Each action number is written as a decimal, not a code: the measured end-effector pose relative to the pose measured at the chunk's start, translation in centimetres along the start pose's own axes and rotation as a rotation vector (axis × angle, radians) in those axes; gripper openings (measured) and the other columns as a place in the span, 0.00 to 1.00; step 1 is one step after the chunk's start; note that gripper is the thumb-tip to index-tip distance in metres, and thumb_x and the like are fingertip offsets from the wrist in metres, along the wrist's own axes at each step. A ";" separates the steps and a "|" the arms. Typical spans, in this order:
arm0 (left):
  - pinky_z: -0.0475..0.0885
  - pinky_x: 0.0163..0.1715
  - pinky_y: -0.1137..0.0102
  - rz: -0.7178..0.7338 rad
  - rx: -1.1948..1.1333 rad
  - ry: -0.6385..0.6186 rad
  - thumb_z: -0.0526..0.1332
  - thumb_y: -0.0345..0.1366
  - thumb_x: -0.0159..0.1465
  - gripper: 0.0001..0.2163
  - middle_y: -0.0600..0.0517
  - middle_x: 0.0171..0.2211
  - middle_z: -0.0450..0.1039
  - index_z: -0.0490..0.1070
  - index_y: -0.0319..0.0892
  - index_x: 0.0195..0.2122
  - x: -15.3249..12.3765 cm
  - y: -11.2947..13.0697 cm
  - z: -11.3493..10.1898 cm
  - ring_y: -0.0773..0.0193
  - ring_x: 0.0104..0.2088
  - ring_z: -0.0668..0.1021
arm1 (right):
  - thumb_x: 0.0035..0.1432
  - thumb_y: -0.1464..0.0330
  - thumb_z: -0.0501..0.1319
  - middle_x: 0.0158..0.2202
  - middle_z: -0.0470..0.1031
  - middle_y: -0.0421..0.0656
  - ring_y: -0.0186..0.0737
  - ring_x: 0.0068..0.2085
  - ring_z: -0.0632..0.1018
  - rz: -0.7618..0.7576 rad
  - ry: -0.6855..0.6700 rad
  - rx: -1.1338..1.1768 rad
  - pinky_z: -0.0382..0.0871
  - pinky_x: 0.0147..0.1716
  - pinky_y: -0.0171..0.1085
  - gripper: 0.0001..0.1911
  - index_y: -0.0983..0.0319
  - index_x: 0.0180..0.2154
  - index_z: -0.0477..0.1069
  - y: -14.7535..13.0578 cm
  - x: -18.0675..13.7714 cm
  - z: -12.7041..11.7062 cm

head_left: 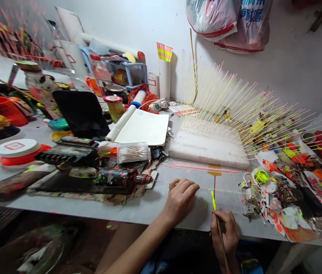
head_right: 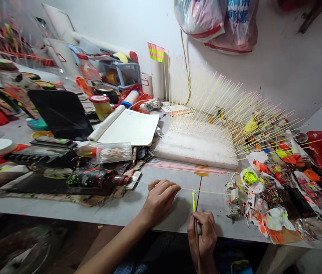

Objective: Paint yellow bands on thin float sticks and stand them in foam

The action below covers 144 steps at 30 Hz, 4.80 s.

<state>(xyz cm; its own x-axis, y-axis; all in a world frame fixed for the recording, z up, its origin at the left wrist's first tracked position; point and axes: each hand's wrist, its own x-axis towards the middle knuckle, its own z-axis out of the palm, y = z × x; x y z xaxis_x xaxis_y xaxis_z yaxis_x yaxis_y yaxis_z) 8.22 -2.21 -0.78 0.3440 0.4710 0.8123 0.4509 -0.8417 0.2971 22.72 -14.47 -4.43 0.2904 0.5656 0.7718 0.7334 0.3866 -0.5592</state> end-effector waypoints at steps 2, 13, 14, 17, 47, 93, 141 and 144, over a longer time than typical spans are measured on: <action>0.59 0.43 0.67 -0.002 0.000 0.017 0.53 0.26 0.69 0.09 0.56 0.31 0.77 0.71 0.43 0.38 0.0 0.0 0.0 0.70 0.32 0.76 | 0.65 0.76 0.60 0.34 0.78 0.40 0.35 0.33 0.77 -0.021 -0.005 0.032 0.73 0.33 0.34 0.08 0.59 0.43 0.72 -0.3 0.0 0.3; 0.59 0.44 0.66 -0.021 0.004 0.053 0.54 0.27 0.69 0.09 0.56 0.31 0.77 0.71 0.43 0.37 -0.2 0.0 -0.1 0.69 0.32 0.76 | 0.66 0.74 0.60 0.35 0.78 0.41 0.36 0.34 0.77 -0.041 -0.051 0.014 0.73 0.33 0.34 0.07 0.59 0.44 0.73 -1.2 0.6 2.3; 0.59 0.44 0.66 -0.022 0.003 0.054 0.54 0.27 0.69 0.09 0.56 0.31 0.77 0.71 0.43 0.37 -0.2 0.0 0.0 0.69 0.32 0.75 | 0.66 0.74 0.60 0.35 0.78 0.41 0.36 0.34 0.77 -0.052 -0.058 0.012 0.73 0.33 0.35 0.07 0.59 0.44 0.73 -1.1 0.6 2.3; 0.59 0.43 0.66 -0.020 0.006 0.056 0.53 0.26 0.69 0.09 0.56 0.31 0.77 0.71 0.43 0.37 -0.2 0.0 0.0 0.69 0.32 0.75 | 0.66 0.75 0.60 0.35 0.78 0.41 0.36 0.34 0.77 -0.081 -0.065 0.004 0.73 0.34 0.34 0.07 0.59 0.44 0.72 -1.0 0.8 2.4; 0.59 0.44 0.64 0.006 0.114 -0.020 0.53 0.25 0.67 0.10 0.56 0.32 0.78 0.71 0.45 0.37 -0.7 -3.2 -3.5 0.66 0.33 0.75 | 0.64 0.76 0.59 0.34 0.78 0.42 0.38 0.34 0.78 -0.124 -0.088 0.048 0.75 0.34 0.38 0.09 0.58 0.44 0.71 -2.3 0.4 2.9; 0.59 0.44 0.65 -0.043 0.098 0.046 0.51 0.25 0.68 0.10 0.56 0.31 0.77 0.70 0.44 0.36 -1.2 -3.4 -3.6 0.66 0.33 0.75 | 0.65 0.74 0.59 0.35 0.77 0.41 0.36 0.32 0.76 -0.119 -0.106 0.080 0.72 0.30 0.34 0.08 0.58 0.44 0.72 -3.5 0.6 5.7; 0.58 0.56 0.60 -0.029 0.189 0.066 0.50 0.28 0.69 0.11 0.55 0.34 0.78 0.71 0.44 0.38 -1.8 -5.0 -6.1 0.64 0.39 0.76 | 0.65 0.75 0.57 0.37 0.77 0.42 0.37 0.36 0.76 -0.131 -0.164 0.142 0.72 0.35 0.35 0.10 0.59 0.46 0.71 -4.4 -0.2 8.1; 0.57 0.57 0.60 -0.044 0.185 0.082 0.50 0.28 0.69 0.11 0.55 0.34 0.79 0.71 0.44 0.38 -1.9 -5.0 -6.0 0.64 0.39 0.77 | 0.66 0.74 0.56 0.36 0.77 0.41 0.37 0.35 0.76 -0.144 -0.167 0.118 0.72 0.34 0.35 0.09 0.59 0.45 0.71 -4.6 0.3 8.4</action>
<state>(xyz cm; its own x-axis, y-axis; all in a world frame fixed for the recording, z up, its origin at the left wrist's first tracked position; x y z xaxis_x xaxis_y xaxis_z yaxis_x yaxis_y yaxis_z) 0.37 -0.52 -0.83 0.2555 0.4771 0.8409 0.6103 -0.7542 0.2425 14.26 -9.95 -4.24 0.0752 0.6072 0.7910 0.6798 0.5491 -0.4862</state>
